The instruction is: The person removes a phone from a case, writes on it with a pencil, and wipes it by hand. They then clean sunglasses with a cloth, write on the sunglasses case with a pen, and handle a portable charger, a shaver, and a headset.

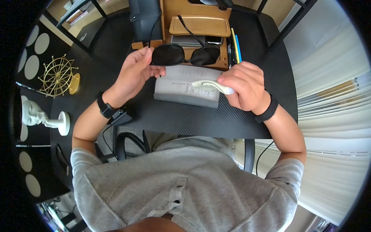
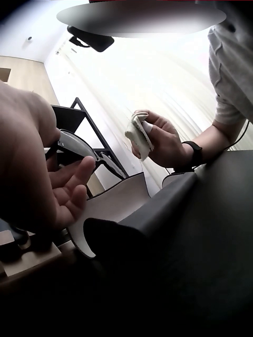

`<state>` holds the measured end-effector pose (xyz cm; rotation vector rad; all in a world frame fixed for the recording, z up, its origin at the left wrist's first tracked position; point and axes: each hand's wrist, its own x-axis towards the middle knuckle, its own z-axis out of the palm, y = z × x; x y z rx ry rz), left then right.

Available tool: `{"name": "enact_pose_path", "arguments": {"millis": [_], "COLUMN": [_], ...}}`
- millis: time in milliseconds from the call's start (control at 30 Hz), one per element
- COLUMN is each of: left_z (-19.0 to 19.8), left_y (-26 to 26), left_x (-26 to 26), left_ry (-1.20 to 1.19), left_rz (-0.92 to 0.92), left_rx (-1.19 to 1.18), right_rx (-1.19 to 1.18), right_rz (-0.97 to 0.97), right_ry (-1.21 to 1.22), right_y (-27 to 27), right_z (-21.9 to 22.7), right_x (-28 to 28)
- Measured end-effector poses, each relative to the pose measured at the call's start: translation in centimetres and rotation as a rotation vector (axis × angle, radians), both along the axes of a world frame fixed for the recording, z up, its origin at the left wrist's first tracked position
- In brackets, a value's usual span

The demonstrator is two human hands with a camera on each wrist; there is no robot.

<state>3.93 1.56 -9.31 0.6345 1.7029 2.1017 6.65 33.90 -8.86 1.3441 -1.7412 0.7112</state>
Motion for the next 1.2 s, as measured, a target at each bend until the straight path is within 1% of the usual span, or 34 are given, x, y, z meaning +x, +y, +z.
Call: {"name": "enact_pose_path", "arguments": {"millis": [67, 167, 267, 300, 400, 467, 533, 667, 767, 933, 1067, 1200], "left_z": [0.1, 1.0, 0.9, 0.9, 1.1, 1.2, 1.3, 1.4, 1.3, 1.1, 1.4, 1.4], "left_y": [0.0, 0.5, 0.1, 0.1, 0.4, 0.6, 0.4, 0.1, 0.7, 0.7, 0.8, 0.8], "left_x": [-0.1, 0.4, 0.0, 0.0, 0.3, 0.4, 0.6, 0.5, 0.6, 0.8, 1.0, 1.1], "left_ry": [0.031, 0.082, 0.265, 0.295, 0.359, 0.366, 0.363, 0.371, 0.386, 0.366, 0.342, 0.376], "left_rz": [0.014, 0.107, 0.14, 0.165, 0.213, 0.214, 0.189, 0.167, 0.203, 0.184, 0.197, 0.193], "left_rx": [-0.014, -0.02, -0.054, -0.049, -0.038, -0.023, -0.058, -0.07, 0.006, 0.038, 0.044, 0.043], "right_rx": [0.027, 0.151, 0.262, 0.259, 0.169, 0.133, 0.104, 0.046, 0.044, 0.028, 0.117, 0.211], "right_rz": [-0.04, -0.219, -0.389, -0.456, -0.513, -0.522, -0.516, -0.541, -0.559, -0.55, -0.464, -0.408], "right_ry": [-0.025, -0.058, -0.037, -0.018, 0.057, 0.041, 0.034, 0.106, 0.119, 0.128, 0.1, 0.026], "right_y": [0.1, -0.1, -0.3, -0.4, -0.6, -1.0, -1.2, -0.6, -0.6, -0.4, -0.8, -1.1], "right_z": [0.3, 1.0, 0.9, 0.7, 0.5, 0.9, 1.5, 0.9, 0.9, 0.8, 0.7, 0.3], "right_x": [0.1, 0.2, -0.6, -0.8, -1.3, -0.9, -0.5, -1.6, -1.5, -1.4, -1.2, -0.9]}}
